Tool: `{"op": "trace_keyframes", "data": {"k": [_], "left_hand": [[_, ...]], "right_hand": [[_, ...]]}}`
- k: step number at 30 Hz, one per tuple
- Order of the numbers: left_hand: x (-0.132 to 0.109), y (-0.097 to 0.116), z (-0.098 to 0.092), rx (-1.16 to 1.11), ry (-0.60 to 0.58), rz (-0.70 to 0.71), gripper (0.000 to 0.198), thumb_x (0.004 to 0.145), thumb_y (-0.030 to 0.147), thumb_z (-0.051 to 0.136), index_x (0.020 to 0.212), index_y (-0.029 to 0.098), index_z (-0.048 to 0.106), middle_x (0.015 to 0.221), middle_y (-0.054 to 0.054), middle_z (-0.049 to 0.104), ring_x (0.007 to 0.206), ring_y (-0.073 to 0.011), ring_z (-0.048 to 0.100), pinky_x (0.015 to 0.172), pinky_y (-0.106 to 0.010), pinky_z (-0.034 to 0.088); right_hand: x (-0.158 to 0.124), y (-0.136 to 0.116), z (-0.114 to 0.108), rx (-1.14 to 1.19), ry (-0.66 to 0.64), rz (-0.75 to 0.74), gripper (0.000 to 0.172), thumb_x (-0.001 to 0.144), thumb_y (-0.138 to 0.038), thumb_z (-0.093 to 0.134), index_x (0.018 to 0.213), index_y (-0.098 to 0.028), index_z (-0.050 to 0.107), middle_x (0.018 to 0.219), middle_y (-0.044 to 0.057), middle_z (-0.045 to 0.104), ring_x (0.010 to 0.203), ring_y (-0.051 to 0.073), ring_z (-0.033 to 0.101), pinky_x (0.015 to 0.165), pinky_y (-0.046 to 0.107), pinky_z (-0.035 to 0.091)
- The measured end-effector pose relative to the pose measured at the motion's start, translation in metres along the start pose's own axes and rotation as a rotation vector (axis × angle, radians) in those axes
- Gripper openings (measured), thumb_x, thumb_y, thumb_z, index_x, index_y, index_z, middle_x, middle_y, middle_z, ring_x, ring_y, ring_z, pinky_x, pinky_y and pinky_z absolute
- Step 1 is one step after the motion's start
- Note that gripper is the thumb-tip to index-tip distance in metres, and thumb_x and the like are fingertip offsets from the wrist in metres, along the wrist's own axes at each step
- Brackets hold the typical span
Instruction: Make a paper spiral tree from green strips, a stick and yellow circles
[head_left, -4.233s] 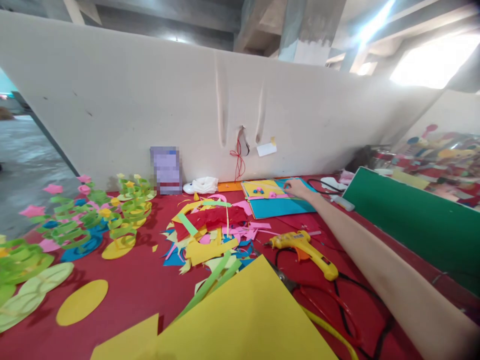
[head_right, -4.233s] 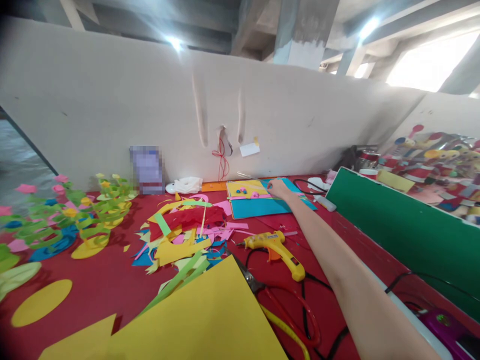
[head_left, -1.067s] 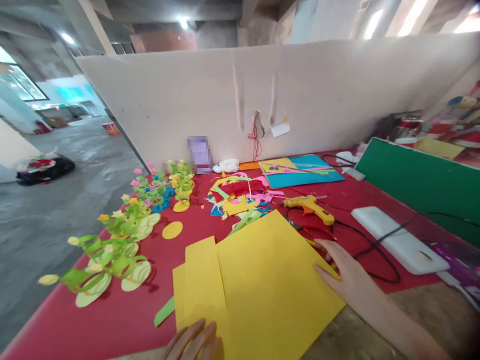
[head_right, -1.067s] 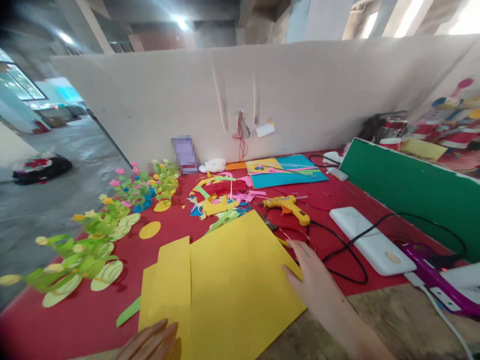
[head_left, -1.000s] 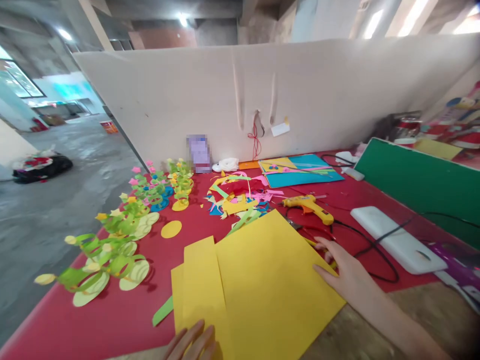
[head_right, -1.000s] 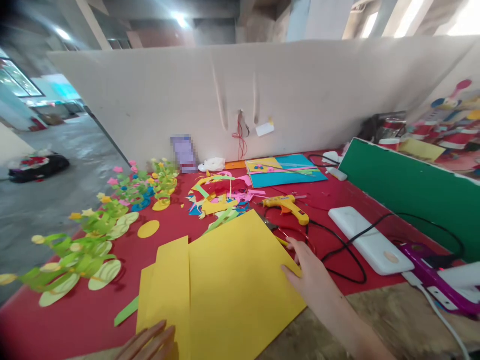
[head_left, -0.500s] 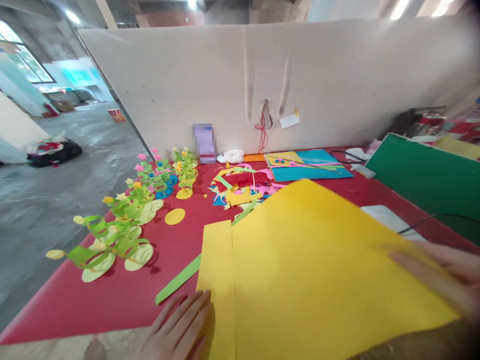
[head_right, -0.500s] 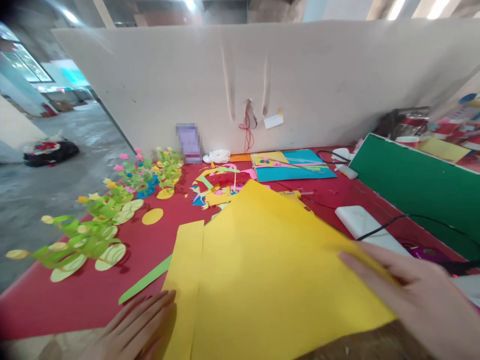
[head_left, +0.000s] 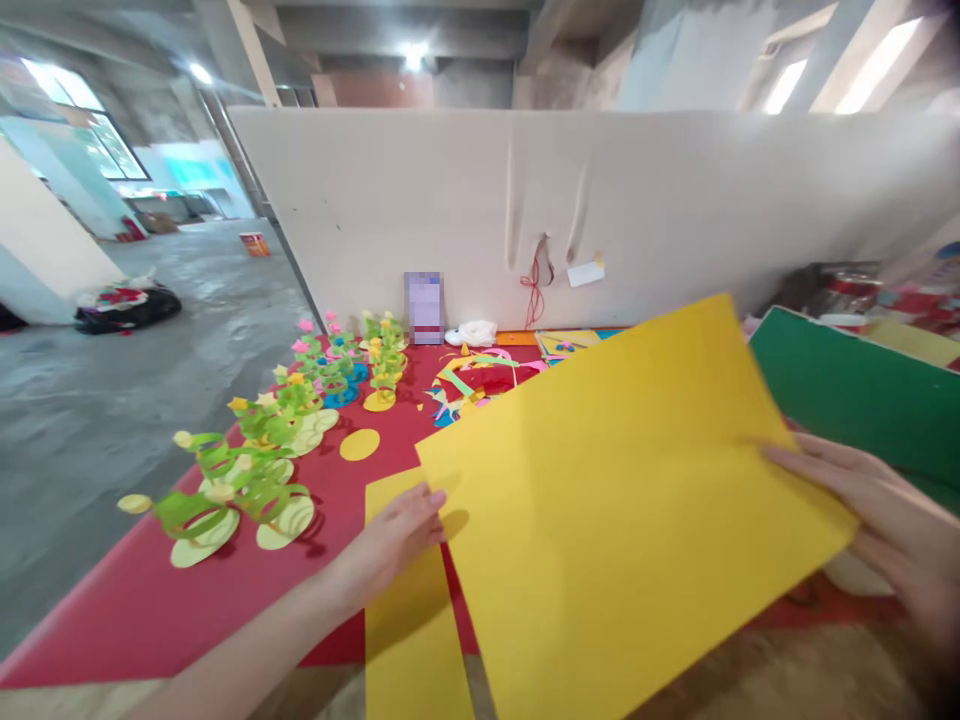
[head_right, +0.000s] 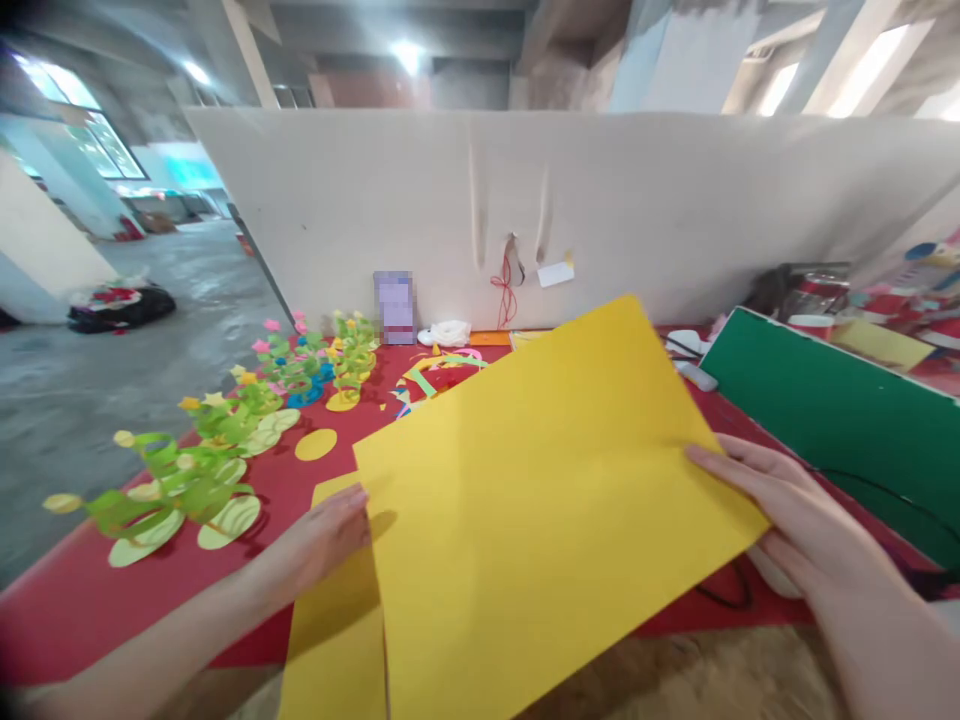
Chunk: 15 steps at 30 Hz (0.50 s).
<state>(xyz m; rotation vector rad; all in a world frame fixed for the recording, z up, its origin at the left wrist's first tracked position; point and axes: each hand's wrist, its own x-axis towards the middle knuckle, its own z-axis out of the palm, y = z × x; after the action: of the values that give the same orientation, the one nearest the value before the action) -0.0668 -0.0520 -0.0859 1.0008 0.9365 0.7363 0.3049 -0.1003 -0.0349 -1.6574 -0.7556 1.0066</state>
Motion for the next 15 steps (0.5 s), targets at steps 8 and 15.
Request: {"op": "trace_keyframes", "data": {"k": [8,15], "left_hand": [[0.012,0.023,0.018,-0.221,0.125,-0.081,0.03,0.079,0.028,0.055,0.103,0.012,0.059,0.101,-0.012,0.066,0.088,-0.0271,0.064,0.078,-0.039,0.052],[0.026,0.078,0.034,-0.16,0.238,0.135,0.029,0.079,0.022,0.054,0.106,0.012,0.058,0.097,-0.01,0.067,0.079,-0.0207,0.066,0.07,-0.028,0.054]], "right_hand": [[0.009,-0.012,0.044,0.123,-0.101,-0.093,0.035,0.063,-0.025,0.067,0.097,-0.028,0.061,0.107,0.005,0.063,0.094,0.019,0.061,0.066,0.02,0.053],[-0.022,-0.04,0.105,-0.415,-0.283,-0.985,0.055,0.076,-0.027,0.056,0.128,-0.032,0.036,0.133,-0.003,0.042,0.124,0.017,0.035,0.105,0.038,0.029]]}}
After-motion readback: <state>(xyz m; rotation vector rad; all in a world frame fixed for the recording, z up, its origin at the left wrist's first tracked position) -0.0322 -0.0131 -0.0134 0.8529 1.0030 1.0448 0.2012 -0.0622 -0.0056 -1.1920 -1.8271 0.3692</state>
